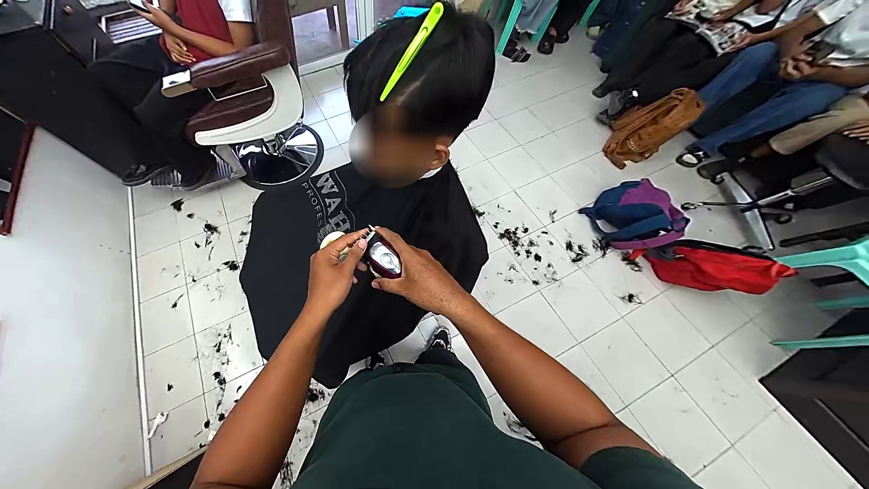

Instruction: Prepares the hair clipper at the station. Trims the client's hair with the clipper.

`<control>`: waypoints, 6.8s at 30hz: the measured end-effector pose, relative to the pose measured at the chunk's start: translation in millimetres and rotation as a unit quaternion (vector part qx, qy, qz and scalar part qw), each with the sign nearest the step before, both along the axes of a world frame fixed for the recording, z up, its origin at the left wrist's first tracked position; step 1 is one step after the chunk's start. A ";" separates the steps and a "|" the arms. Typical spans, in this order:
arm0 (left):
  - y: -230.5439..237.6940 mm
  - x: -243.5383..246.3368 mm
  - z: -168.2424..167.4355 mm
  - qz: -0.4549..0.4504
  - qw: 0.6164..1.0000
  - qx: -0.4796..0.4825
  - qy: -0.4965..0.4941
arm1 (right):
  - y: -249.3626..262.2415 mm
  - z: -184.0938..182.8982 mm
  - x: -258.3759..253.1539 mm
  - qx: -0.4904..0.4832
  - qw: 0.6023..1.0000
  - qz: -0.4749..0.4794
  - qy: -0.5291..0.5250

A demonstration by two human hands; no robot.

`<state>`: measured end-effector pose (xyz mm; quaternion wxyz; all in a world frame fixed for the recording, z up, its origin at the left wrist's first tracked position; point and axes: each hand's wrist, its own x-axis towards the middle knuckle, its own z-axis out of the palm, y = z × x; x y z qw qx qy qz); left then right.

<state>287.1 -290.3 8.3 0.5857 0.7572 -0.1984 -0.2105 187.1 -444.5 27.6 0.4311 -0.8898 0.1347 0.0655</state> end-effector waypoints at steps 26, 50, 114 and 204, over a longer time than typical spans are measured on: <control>66.0 -58.4 -65.8 -0.066 0.945 0.014 0.320 | -72.8 -2.3 69.8 0.344 0.880 -0.263 -0.193; 62.9 -56.9 -65.5 -0.061 0.948 0.047 0.309 | -84.8 -4.7 67.6 0.324 0.901 -0.227 -0.175; 71.0 -64.4 -69.1 -0.022 0.959 0.008 0.283 | -71.4 -1.0 70.0 0.375 0.872 -0.209 -0.236; -123.9 138.5 139.4 -0.096 0.921 0.172 -0.337 | -86.3 -4.5 64.1 0.350 0.894 -0.213 -0.182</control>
